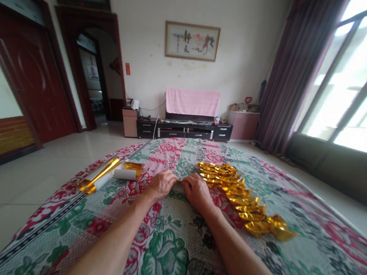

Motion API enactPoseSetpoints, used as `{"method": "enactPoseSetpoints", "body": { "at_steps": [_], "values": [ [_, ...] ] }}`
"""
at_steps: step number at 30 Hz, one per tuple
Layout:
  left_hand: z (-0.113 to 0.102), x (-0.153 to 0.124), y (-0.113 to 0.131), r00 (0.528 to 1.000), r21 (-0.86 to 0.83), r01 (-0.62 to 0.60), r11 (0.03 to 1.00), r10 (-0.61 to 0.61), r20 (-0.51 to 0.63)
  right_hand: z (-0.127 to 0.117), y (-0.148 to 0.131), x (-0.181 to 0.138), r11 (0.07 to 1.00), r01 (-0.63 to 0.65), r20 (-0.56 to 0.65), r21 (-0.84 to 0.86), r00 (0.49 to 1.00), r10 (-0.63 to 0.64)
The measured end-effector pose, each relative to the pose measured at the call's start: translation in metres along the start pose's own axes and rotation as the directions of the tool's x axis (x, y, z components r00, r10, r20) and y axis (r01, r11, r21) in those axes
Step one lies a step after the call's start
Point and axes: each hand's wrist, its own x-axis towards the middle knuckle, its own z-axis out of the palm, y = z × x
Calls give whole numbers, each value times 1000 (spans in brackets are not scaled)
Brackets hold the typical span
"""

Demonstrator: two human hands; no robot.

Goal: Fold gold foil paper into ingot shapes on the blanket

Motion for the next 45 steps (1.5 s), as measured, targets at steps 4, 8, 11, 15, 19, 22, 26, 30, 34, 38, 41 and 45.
{"method": "enactPoseSetpoints", "body": {
  "at_steps": [4,8,11,15,19,22,26,30,34,38,41,45],
  "values": [
    [-3,0,4,996,-94,41,995,-48,-72,-2,-3,1,1000,-31,-31,3,999,31],
    [-5,1,8,993,-195,76,978,-93,-77,0,-2,0,999,-48,-39,10,998,48],
    [-5,1,11,991,-243,104,964,-121,-55,1,-1,0,998,-45,-48,33,998,47],
    [-3,2,12,985,-308,155,939,-171,-26,0,-2,-1,997,-13,-59,70,998,17],
    [-5,1,13,973,-369,222,903,-228,28,-2,-3,0,995,11,-82,102,997,-3],
    [-6,1,16,972,-391,227,892,-231,37,-2,-3,1,993,-13,-85,115,996,23],
    [-6,1,17,976,-411,205,889,-216,19,-2,-3,1,985,-38,-82,168,995,53],
    [-3,1,14,984,-414,160,896,-180,-9,-3,-2,1,965,-49,-71,258,995,70],
    [-3,1,13,987,-395,133,909,-157,-29,-4,-2,2,950,-67,-53,304,995,87],
    [-4,1,14,989,-398,115,910,-143,-41,-4,-2,3,945,-55,-37,322,997,71],
    [-2,1,14,988,-437,124,891,-153,-32,-4,-2,3,948,-40,-64,317,996,63],
    [2,1,11,985,-459,132,879,-169,-39,-1,0,3,961,18,-113,276,994,14]
  ]
}}
